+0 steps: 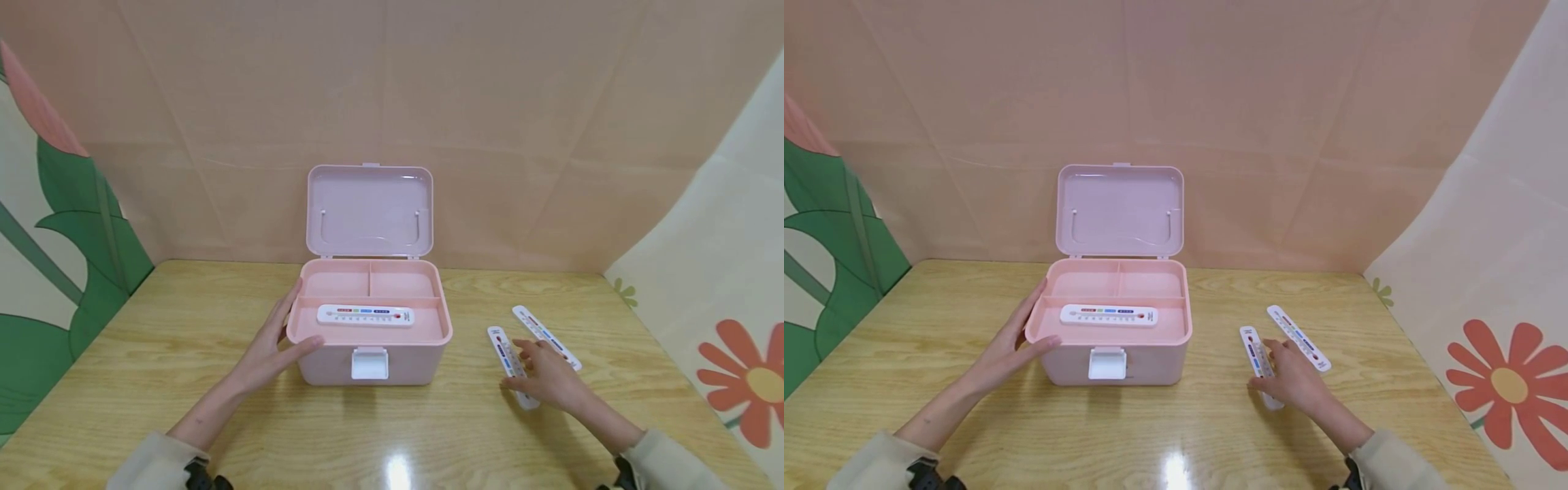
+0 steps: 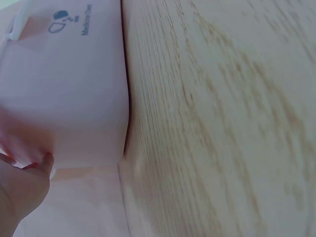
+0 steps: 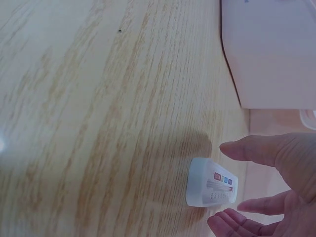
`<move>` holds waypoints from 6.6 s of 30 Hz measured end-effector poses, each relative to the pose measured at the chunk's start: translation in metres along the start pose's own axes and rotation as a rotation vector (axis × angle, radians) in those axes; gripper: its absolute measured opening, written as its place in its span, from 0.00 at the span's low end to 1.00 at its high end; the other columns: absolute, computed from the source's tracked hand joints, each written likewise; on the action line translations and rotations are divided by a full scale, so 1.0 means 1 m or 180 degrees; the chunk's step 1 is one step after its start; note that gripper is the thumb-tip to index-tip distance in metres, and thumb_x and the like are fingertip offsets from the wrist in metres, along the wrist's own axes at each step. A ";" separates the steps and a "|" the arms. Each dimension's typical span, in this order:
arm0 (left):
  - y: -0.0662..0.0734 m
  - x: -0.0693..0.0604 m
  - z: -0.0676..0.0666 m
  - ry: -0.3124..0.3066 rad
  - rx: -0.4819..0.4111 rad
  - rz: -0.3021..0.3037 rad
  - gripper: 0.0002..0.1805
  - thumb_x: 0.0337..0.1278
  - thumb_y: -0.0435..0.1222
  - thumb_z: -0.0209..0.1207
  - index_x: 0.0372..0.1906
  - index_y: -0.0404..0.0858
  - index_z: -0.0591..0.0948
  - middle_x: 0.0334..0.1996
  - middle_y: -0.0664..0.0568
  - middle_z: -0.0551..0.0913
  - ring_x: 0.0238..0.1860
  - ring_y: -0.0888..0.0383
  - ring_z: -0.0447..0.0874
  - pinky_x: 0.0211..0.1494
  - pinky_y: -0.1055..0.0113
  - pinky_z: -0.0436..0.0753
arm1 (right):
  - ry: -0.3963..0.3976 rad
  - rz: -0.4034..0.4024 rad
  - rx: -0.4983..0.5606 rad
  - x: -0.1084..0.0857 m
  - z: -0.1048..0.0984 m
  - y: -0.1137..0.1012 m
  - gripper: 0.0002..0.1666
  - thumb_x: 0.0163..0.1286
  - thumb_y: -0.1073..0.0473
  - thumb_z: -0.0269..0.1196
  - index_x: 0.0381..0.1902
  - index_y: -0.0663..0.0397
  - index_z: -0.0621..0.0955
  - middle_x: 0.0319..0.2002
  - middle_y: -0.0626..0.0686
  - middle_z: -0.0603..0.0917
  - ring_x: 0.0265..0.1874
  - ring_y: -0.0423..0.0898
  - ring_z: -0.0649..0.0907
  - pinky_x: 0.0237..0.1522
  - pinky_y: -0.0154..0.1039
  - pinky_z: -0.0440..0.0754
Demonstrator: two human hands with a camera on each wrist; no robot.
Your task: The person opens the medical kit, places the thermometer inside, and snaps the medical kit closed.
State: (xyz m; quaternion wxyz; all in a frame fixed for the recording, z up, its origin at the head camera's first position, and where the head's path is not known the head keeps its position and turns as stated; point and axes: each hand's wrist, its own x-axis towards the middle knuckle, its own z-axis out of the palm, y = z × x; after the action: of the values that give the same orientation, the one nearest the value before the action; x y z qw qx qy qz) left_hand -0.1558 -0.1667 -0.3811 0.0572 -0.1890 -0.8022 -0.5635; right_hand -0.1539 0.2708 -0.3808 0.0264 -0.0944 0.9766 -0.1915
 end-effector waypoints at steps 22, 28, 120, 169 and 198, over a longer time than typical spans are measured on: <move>0.000 0.000 -0.001 -0.0013 0.0047 -0.0062 0.49 0.58 0.37 0.62 0.77 0.50 0.45 0.76 0.45 0.46 0.72 0.43 0.54 0.68 0.40 0.62 | 0.0054 -0.0171 0.0181 0.001 0.005 0.006 0.34 0.51 0.59 0.72 0.54 0.69 0.77 0.35 0.60 0.82 0.32 0.47 0.78 0.27 0.35 0.73; 0.000 0.000 -0.001 -0.0005 0.0051 -0.0076 0.48 0.58 0.37 0.62 0.77 0.52 0.45 0.76 0.45 0.46 0.72 0.44 0.53 0.69 0.40 0.61 | 0.0088 -0.0252 0.0276 0.002 0.007 0.007 0.31 0.51 0.64 0.71 0.54 0.69 0.77 0.34 0.59 0.80 0.31 0.46 0.81 0.29 0.34 0.74; 0.002 0.000 0.001 -0.0023 0.0003 -0.0040 0.47 0.59 0.37 0.61 0.77 0.50 0.46 0.76 0.43 0.47 0.72 0.42 0.54 0.68 0.39 0.61 | 0.1309 0.0035 0.0825 -0.004 0.018 0.007 0.22 0.53 0.58 0.73 0.46 0.59 0.86 0.32 0.54 0.82 0.29 0.32 0.72 0.27 0.29 0.71; 0.000 -0.001 -0.001 -0.0029 0.0046 -0.0125 0.48 0.59 0.39 0.61 0.77 0.53 0.44 0.76 0.44 0.45 0.72 0.41 0.52 0.68 0.38 0.61 | 0.1083 -0.0001 0.0774 -0.001 -0.023 -0.019 0.25 0.55 0.53 0.73 0.51 0.56 0.84 0.43 0.58 0.81 0.31 0.40 0.73 0.30 0.30 0.70; 0.001 0.000 0.000 -0.0035 0.0059 -0.0152 0.48 0.59 0.40 0.61 0.77 0.53 0.44 0.76 0.45 0.45 0.73 0.42 0.51 0.69 0.38 0.60 | 0.1132 -0.0236 0.0710 0.004 -0.042 -0.040 0.24 0.55 0.51 0.72 0.50 0.51 0.85 0.39 0.53 0.80 0.32 0.40 0.72 0.30 0.32 0.70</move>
State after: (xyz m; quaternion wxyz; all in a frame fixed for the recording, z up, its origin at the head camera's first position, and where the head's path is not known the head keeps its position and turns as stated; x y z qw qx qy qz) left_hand -0.1552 -0.1662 -0.3800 0.0410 -0.1724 -0.8120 -0.5561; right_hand -0.1542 0.2494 -0.3266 -0.1432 -0.0915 0.9345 -0.3129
